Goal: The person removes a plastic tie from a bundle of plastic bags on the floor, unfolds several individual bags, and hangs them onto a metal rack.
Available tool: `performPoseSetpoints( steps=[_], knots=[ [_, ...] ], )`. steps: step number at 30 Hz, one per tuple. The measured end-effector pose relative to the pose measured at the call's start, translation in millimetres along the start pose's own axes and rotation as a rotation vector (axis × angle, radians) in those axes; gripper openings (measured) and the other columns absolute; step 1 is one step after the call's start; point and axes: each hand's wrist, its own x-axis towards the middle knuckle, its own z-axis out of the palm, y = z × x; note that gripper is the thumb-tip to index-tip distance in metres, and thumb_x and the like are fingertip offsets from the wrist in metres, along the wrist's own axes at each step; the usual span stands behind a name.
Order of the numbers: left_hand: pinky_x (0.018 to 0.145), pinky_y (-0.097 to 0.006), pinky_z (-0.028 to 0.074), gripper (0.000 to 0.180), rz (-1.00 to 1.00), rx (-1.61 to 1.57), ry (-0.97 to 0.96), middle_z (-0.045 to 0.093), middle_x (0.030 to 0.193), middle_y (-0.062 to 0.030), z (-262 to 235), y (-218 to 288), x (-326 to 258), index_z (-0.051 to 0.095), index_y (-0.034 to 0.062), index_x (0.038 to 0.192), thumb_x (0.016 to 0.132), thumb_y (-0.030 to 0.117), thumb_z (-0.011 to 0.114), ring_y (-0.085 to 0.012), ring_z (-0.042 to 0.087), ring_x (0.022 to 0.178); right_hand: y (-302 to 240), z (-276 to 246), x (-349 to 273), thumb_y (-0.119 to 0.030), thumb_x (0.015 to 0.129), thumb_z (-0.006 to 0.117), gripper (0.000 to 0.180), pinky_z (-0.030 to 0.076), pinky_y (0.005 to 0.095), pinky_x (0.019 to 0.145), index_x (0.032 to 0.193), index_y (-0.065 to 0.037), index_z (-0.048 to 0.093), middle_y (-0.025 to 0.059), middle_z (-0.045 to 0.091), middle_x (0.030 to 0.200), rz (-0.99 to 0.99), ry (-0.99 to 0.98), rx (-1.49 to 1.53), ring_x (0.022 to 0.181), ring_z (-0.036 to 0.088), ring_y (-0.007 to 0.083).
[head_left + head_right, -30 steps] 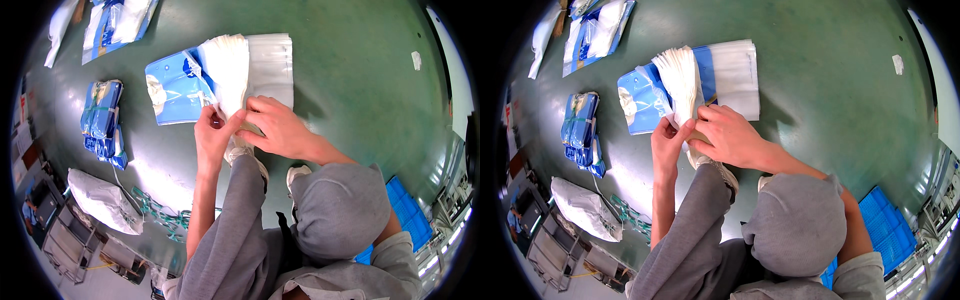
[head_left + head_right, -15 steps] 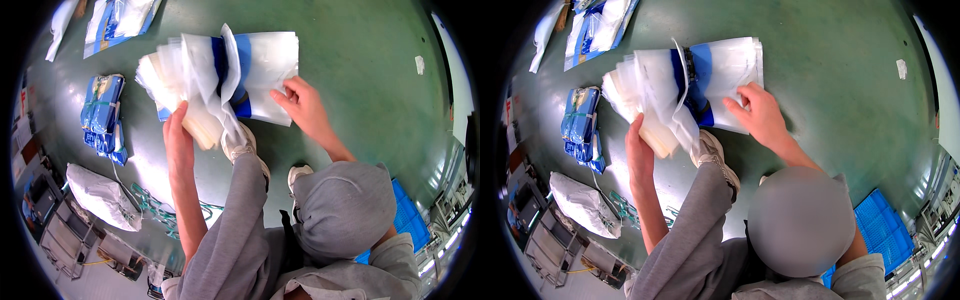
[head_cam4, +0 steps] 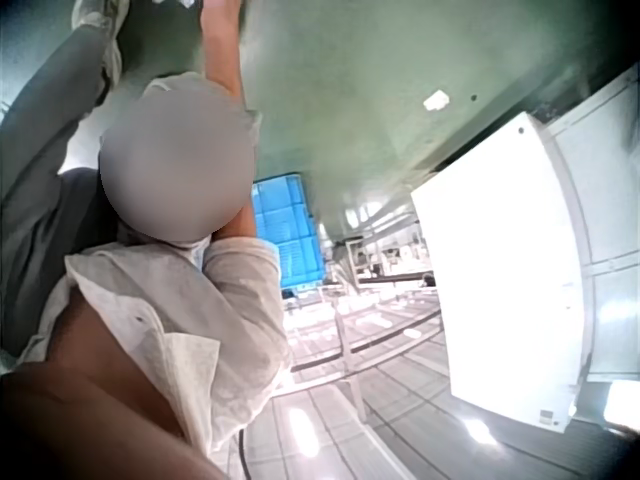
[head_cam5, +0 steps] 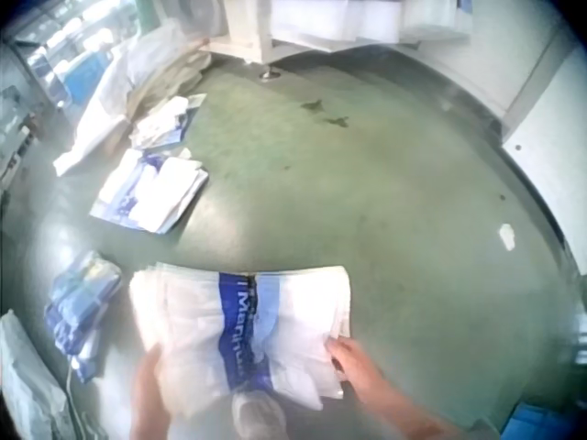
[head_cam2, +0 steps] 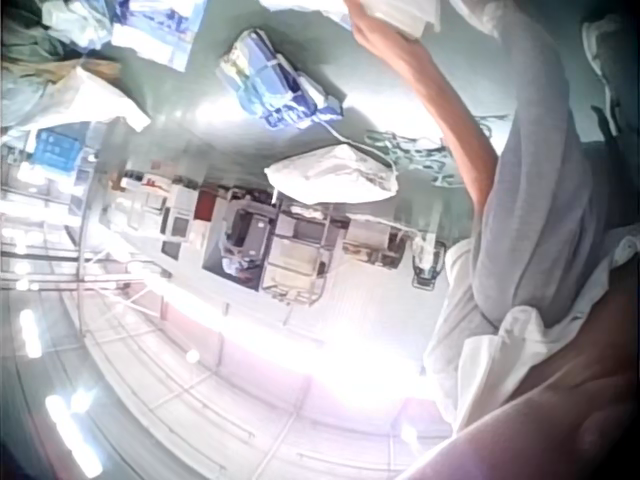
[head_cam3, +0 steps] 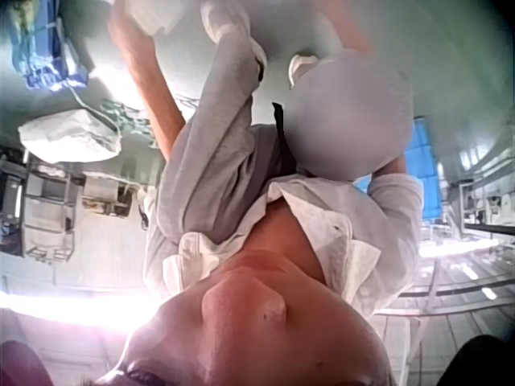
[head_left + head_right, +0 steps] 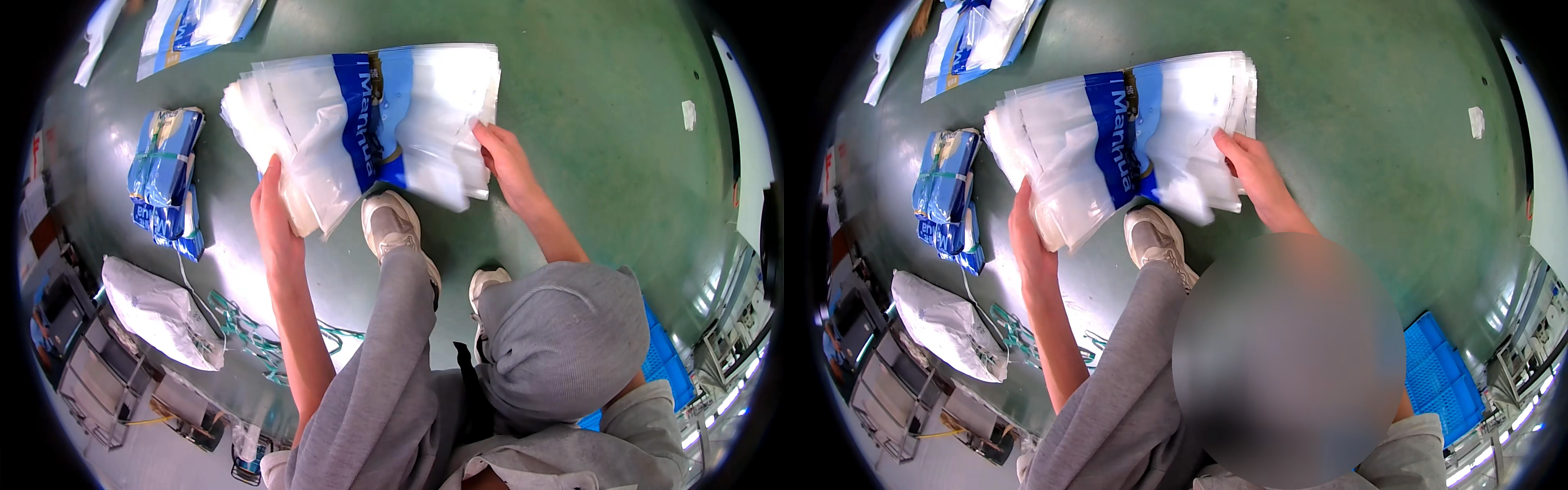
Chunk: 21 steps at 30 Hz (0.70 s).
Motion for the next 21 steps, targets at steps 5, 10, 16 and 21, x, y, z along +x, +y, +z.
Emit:
performPoseSetpoints(
  steps=[5,10,16,21],
  knots=[
    [0.085,-0.033,0.050,0.048,0.021,0.037,0.022,0.060,0.113,-0.0162,11,-1,-6,0.048,-0.0082,0.123,0.092,0.028,0.056,-0.0225,0.062,0.099,-6,-1,1,-0.034,0.095,0.051,0.038,0.044,0.0252,0.082,0.115,-0.003,0.058,0.0042,0.063,0.103,-0.042,0.052,0.088,0.093,0.058,0.0098],
    [0.083,-0.032,0.050,0.042,0.015,0.088,-0.003,0.061,0.106,-0.0156,8,-6,-2,0.052,-0.0077,0.117,0.090,0.024,0.057,-0.0220,0.063,0.095,4,-2,6,-0.012,0.086,0.062,0.036,0.044,0.0317,0.089,0.118,0.002,0.053,0.0135,0.062,0.108,-0.350,0.322,-0.260,0.092,0.061,0.0188],
    [0.078,-0.031,0.050,0.036,0.051,0.059,0.117,0.062,0.102,-0.0143,3,-4,-4,0.056,-0.0068,0.111,0.089,0.022,0.057,-0.0206,0.063,0.091,-6,17,-8,-0.011,0.082,0.066,0.032,0.049,0.0321,0.079,0.113,-0.005,0.059,0.0087,0.062,0.098,-0.595,0.038,-0.682,0.087,0.060,0.0215],
    [0.077,-0.030,0.050,0.035,0.070,0.082,0.042,0.063,0.100,-0.0123,-3,-10,-3,0.056,-0.0077,0.111,0.089,0.020,0.056,-0.0188,0.063,0.088,-8,62,-20,-0.027,0.083,0.070,0.045,0.048,0.0318,0.081,0.119,-0.005,0.055,0.0092,0.060,0.105,-0.525,-0.311,-0.447,0.091,0.058,0.0201]
  ],
)
